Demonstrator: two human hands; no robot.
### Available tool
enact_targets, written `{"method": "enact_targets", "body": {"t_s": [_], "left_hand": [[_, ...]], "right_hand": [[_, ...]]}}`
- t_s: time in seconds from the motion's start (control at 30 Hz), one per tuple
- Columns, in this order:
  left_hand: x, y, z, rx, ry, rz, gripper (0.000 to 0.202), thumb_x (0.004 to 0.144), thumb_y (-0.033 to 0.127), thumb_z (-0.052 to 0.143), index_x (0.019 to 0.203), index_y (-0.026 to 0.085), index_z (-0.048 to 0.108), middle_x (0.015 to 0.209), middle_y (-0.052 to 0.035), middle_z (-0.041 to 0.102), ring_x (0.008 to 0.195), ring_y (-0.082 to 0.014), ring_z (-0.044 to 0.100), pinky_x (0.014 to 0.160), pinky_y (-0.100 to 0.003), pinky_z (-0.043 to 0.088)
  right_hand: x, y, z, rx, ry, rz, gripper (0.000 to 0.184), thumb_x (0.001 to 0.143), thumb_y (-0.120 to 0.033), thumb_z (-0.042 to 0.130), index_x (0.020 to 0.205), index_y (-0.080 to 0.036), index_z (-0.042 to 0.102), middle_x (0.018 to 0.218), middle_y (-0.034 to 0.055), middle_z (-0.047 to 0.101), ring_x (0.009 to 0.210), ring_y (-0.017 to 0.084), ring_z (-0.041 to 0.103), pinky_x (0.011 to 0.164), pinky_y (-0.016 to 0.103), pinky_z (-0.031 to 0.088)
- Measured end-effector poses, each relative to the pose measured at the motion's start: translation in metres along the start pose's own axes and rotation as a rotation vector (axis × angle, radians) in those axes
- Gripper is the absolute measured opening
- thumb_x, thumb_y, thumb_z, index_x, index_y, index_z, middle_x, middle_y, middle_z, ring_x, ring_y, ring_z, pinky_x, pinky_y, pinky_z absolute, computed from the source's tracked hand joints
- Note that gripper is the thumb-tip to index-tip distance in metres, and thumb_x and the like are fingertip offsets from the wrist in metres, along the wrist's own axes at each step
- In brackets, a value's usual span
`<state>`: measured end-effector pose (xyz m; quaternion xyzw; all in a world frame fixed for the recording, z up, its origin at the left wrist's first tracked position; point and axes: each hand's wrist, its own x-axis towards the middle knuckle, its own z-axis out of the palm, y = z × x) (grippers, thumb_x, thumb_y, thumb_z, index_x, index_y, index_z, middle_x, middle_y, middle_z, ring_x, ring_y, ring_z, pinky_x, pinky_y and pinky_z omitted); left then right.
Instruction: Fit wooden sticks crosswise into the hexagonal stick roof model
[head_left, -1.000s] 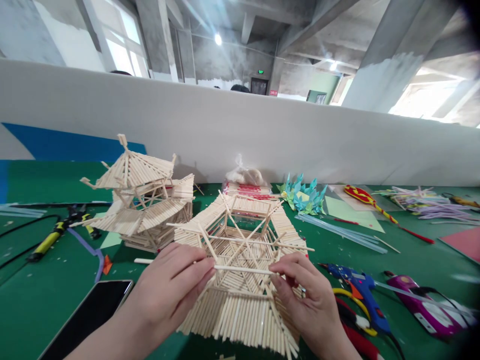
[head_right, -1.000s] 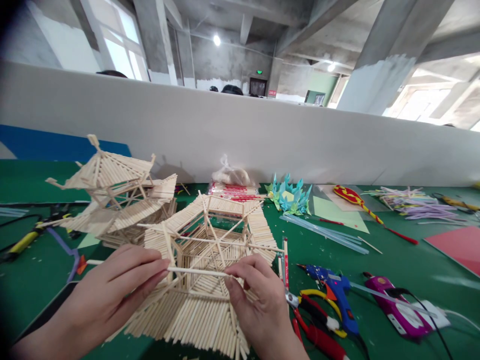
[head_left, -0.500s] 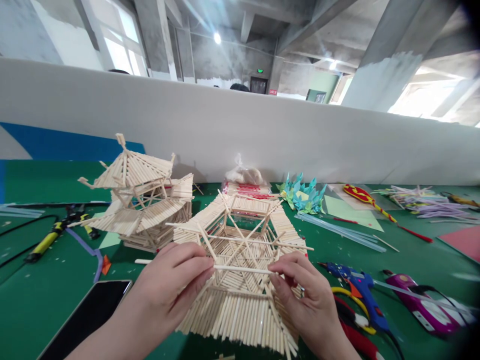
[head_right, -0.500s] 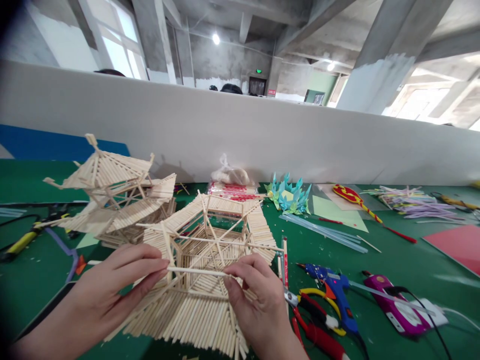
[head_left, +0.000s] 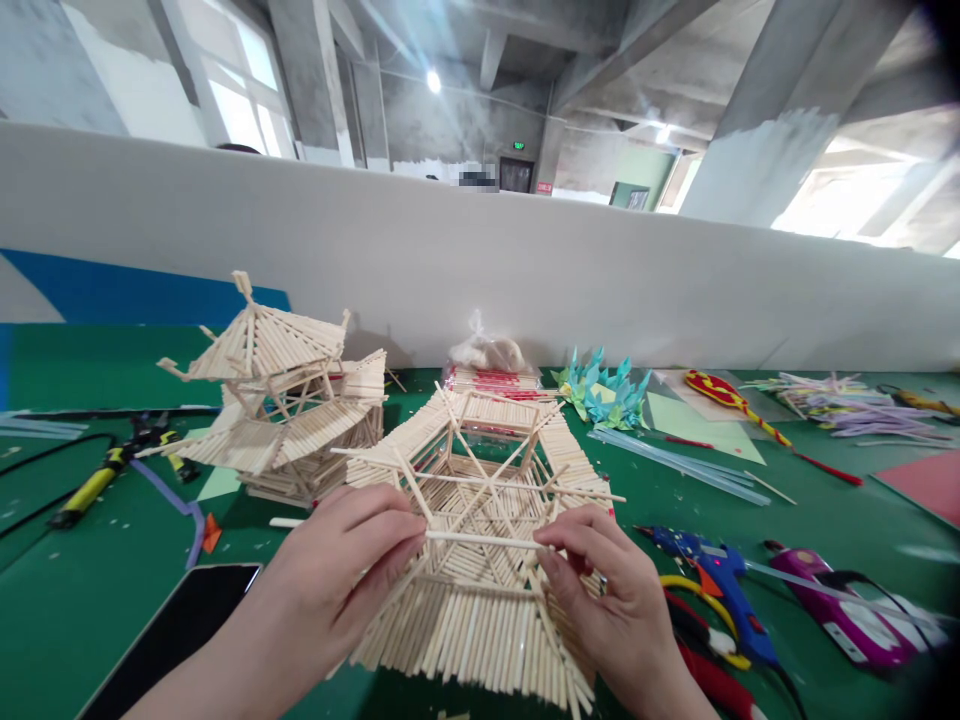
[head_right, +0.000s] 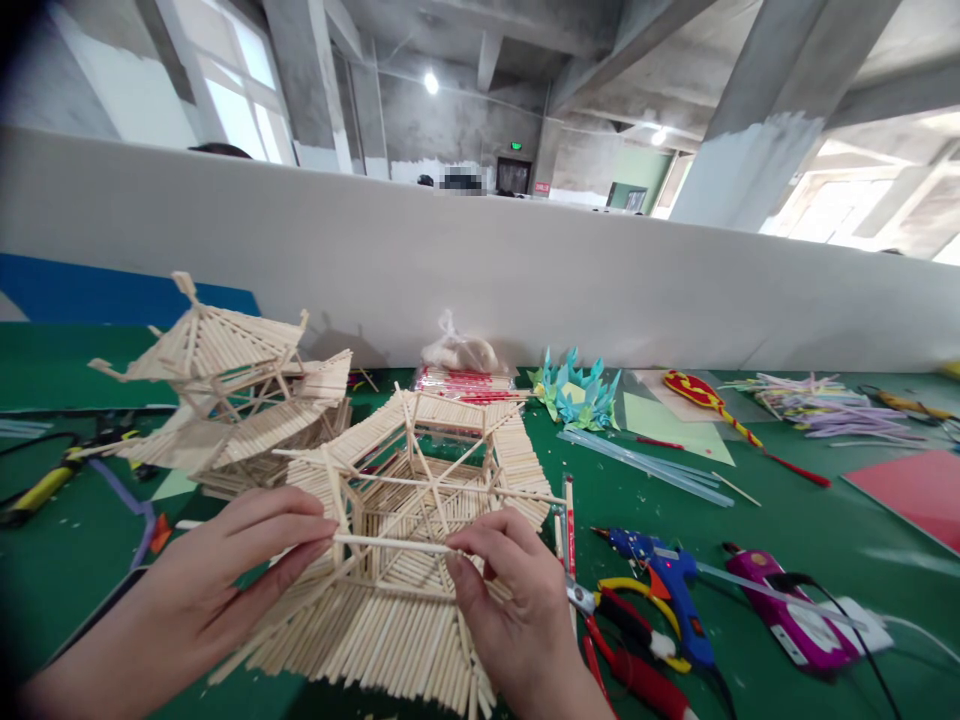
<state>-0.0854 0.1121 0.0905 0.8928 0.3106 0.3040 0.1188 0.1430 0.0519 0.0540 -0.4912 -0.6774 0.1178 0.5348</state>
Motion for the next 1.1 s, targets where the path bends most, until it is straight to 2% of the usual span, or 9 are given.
{"method": "enact_targets", "body": {"t_s": [0.63, 0.97, 1.1], "left_hand": [[0.001, 0.003, -0.003, 0.016, 0.003, -0.01, 0.017, 0.087, 0.015, 0.043, 0.092, 0.024, 0.056, 0.09, -0.0007, 0.057, 0.083, -0.0169, 0.052, 0.072, -0.031, 0.039], [0.005, 0.001, -0.002, 0.017, 0.002, 0.001, 0.015, 0.087, 0.015, 0.043, 0.088, 0.024, 0.055, 0.085, 0.0004, 0.058, 0.079, -0.0155, 0.053, 0.069, -0.029, 0.04], [-0.009, -0.007, -0.011, 0.079, 0.07, 0.02, 0.011, 0.084, 0.021, 0.051, 0.089, 0.024, 0.06, 0.091, -0.0008, 0.06, 0.082, -0.0164, 0.056, 0.07, -0.027, 0.043]], "right_hand": [[0.0, -0.002, 0.001, -0.005, 0.014, -0.002, 0.013, 0.079, -0.011, 0.055, 0.084, -0.021, 0.062, 0.075, 0.001, 0.058, 0.061, 0.009, 0.052, 0.05, 0.018, 0.045], [0.0, 0.0, 0.003, 0.011, -0.015, 0.008, 0.013, 0.08, -0.012, 0.055, 0.086, -0.022, 0.061, 0.077, 0.0002, 0.058, 0.064, 0.01, 0.051, 0.053, 0.019, 0.044], [-0.002, -0.002, -0.007, -0.012, 0.011, 0.03, 0.024, 0.081, -0.017, 0.056, 0.104, -0.023, 0.057, 0.084, 0.0014, 0.056, 0.065, 0.01, 0.051, 0.055, 0.021, 0.045]]}}
